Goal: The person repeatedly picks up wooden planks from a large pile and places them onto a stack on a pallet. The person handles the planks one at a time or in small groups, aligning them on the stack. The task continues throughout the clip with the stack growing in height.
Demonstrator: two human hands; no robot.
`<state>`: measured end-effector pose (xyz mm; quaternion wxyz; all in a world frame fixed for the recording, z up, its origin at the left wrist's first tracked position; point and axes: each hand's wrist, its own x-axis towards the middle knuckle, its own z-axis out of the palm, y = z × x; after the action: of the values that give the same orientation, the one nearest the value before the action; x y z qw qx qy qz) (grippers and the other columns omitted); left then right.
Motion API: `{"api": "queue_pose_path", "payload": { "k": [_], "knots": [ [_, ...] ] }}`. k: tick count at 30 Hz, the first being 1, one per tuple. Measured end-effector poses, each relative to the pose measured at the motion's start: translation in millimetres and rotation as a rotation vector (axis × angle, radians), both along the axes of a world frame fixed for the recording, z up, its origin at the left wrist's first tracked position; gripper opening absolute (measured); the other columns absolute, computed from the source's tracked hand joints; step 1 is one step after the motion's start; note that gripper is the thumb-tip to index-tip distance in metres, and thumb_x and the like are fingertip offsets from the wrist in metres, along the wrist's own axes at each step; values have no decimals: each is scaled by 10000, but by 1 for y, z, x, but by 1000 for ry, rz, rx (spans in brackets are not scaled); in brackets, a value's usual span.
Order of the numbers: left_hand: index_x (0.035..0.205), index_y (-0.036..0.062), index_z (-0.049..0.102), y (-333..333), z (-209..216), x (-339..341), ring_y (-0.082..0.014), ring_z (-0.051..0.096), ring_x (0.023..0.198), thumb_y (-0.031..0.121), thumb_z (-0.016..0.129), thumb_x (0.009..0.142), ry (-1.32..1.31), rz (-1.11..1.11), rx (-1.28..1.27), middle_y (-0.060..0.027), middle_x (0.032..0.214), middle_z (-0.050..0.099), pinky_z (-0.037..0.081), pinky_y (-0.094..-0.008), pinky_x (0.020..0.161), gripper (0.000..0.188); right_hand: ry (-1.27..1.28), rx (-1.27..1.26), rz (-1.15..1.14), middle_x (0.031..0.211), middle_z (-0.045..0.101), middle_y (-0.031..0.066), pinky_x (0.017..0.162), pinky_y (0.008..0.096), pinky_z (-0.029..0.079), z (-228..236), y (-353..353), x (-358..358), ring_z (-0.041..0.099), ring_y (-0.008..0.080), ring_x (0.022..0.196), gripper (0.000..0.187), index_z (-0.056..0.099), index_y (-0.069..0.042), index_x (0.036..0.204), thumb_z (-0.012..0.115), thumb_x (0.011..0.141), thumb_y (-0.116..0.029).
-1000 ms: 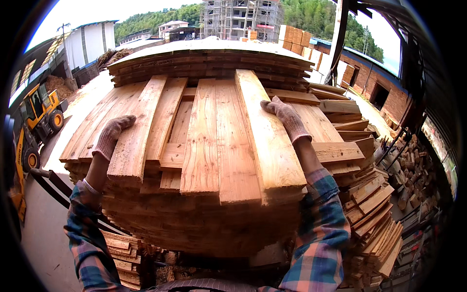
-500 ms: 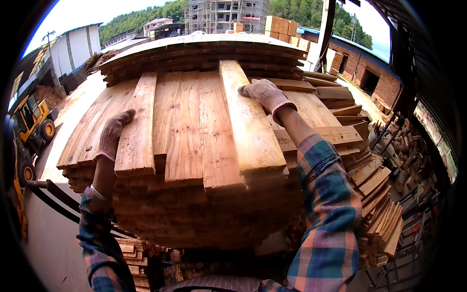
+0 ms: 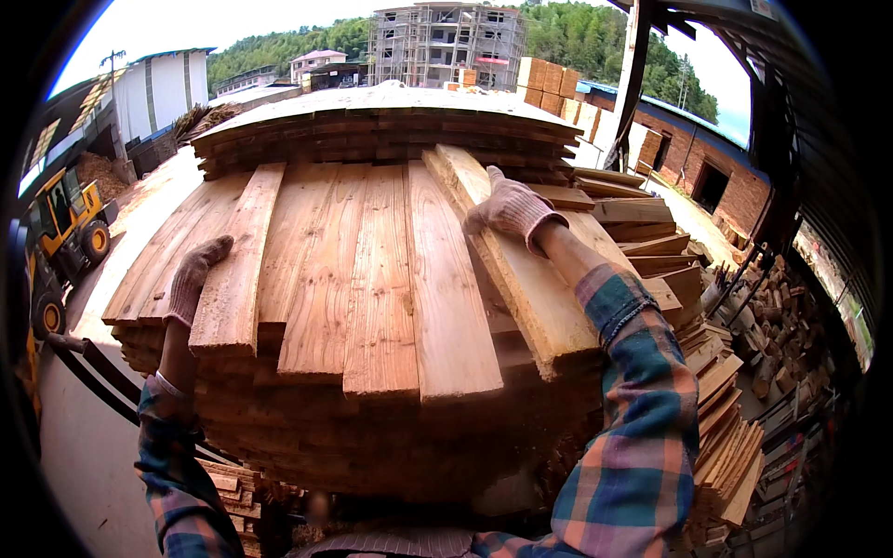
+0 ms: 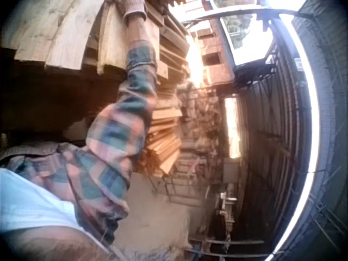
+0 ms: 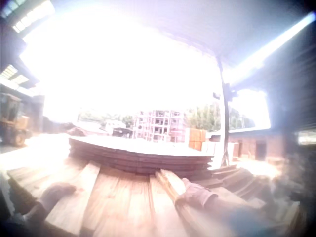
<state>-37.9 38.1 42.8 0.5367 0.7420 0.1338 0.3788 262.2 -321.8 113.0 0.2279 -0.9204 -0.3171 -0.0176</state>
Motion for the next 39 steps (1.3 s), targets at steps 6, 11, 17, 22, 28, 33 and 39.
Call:
{"api": "queue_pose_path", "payload": {
  "k": [6,11,17,22,28,33,39],
  "knots": [
    [1132,-43,646,4,-21,34,-172,612,1032,121,588,908,84,-9,126,-117,1150,662,449,-267,951,284,-26,-334,-225,1138,626,255,862,378,505,-12,-85,55,622,331,1044,1015,338,-4,1421,809,588,-344],
    [1108,-40,651,0,-9,1,-176,628,970,155,618,908,-26,97,80,-112,1077,679,489,-283,877,282,-183,-299,-11,1054,622,255,765,419,535,9,-5,-19,652,296,924,863,393,2,1367,616,806,-615],
    [1177,-28,611,-49,3,26,-174,602,975,198,601,917,-80,24,-405,-97,1115,639,462,-282,870,344,-253,-373,-140,1099,621,305,840,440,520,-35,57,-62,644,352,978,1023,438,106,1305,755,616,-581],
    [1128,-12,612,-15,2,2,-158,607,777,293,620,914,-354,-81,-513,-81,935,634,513,-291,715,372,48,149,-69,1246,541,310,963,350,466,-8,14,-72,567,344,1138,972,444,22,1356,809,547,-374],
    [1157,-2,583,6,15,-106,-138,589,790,319,591,931,-353,4,-393,-64,932,610,507,-287,731,392,-464,-206,148,1266,458,219,965,396,465,-13,-33,-255,531,333,1116,990,326,-46,1444,817,607,-245],
    [1248,31,523,11,11,-158,-136,605,839,341,574,940,-498,153,-274,-68,994,601,522,-273,757,440,-981,-132,348,1161,537,151,839,416,456,-98,-27,-284,547,302,990,568,573,-163,1294,684,737,-148],
    [1362,47,451,46,-33,-206,-150,604,982,309,580,940,-514,284,-193,-70,1178,582,519,-273,844,513,-1169,-69,451,1080,549,80,888,390,429,-102,-7,-254,551,232,999,433,594,-166,1268,618,844,-252]
  ]
}}
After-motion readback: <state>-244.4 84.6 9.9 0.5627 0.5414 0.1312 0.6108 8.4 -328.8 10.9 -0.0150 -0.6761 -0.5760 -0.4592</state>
